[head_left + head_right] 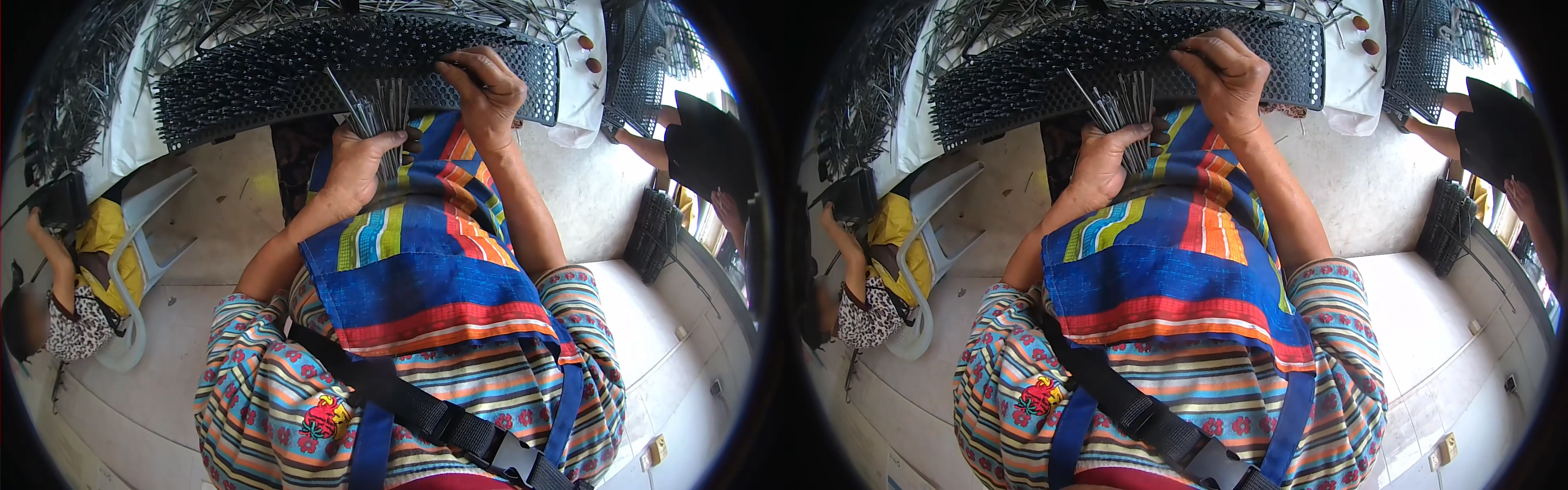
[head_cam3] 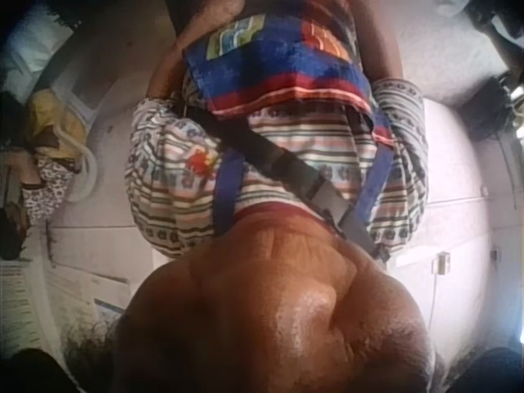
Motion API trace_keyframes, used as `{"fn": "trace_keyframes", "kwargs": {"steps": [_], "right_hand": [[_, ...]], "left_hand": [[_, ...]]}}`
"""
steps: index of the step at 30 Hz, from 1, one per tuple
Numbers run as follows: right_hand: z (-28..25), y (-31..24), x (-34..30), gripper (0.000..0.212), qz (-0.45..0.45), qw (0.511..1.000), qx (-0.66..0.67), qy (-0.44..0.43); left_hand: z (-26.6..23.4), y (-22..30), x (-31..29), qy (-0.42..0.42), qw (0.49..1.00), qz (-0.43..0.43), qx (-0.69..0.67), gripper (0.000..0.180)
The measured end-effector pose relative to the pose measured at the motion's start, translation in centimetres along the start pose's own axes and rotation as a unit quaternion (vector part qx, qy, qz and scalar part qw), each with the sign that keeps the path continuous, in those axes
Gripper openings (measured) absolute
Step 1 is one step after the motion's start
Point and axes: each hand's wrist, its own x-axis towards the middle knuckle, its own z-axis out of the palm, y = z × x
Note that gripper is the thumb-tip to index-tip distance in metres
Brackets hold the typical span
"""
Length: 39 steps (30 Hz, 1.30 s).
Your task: Manually inserting thin metal rods or pins into a perforated plastic grid.
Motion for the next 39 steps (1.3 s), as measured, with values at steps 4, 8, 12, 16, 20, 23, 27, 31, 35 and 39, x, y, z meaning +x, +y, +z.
{"fn": "trace_keyframes", "kwargs": {"steps": [4,8,12,16,20,23,27,31,35,39], "right_hand": [[0.6,-0.6,-0.2,0.014,0.002,0.993,-0.108,-0.038],[0.3,-0.1,-0.5,0.017,-0.032,0.990,-0.123,-0.053],[0.5,-0.9,-1.6,0.018,-0.005,0.983,-0.179,-0.047],[0.4,-0.8,-1.9,0.018,0.014,0.987,-0.152,-0.041],[-0.4,-2.4,-1.2,0.012,0.251,0.934,-0.016,-0.252],[0.2,-0.9,-2.7,0.015,0.285,0.926,0.099,-0.229],[-0.4,-1.5,-2.5,0.012,0.405,0.875,0.160,-0.211],[-1.5,-2.0,-2.1,0.008,0.380,0.895,0.216,-0.087],[-2.6,-0.7,-1.4,0.007,0.134,0.975,0.154,0.090],[-2.3,0.4,-0.8,0.009,0.057,0.992,0.087,0.075]], "left_hand": [[0.0,0.0,0.2,0.011,0.999,-0.027,-0.041,0.020],[0.1,0.1,0.2,0.000,0.998,-0.039,-0.042,0.019],[0.0,0.3,0.1,-0.004,0.998,-0.045,-0.053,0.020],[0.0,0.2,0.1,-0.018,0.997,-0.041,-0.057,0.022],[0.2,0.7,-0.2,-0.016,0.995,-0.038,-0.088,0.023],[0.7,0.6,-0.2,-0.048,0.995,-0.035,-0.081,0.024],[0.6,0.2,-0.5,-0.042,0.998,-0.017,-0.032,0.023],[0.3,0.0,-0.5,-0.020,1.000,-0.015,0.002,0.018],[-0.9,-1.2,-0.7,-0.013,0.999,-0.023,0.047,0.015],[-1.8,-2.4,-1.3,-0.049,0.993,-0.062,0.087,0.015]]}}
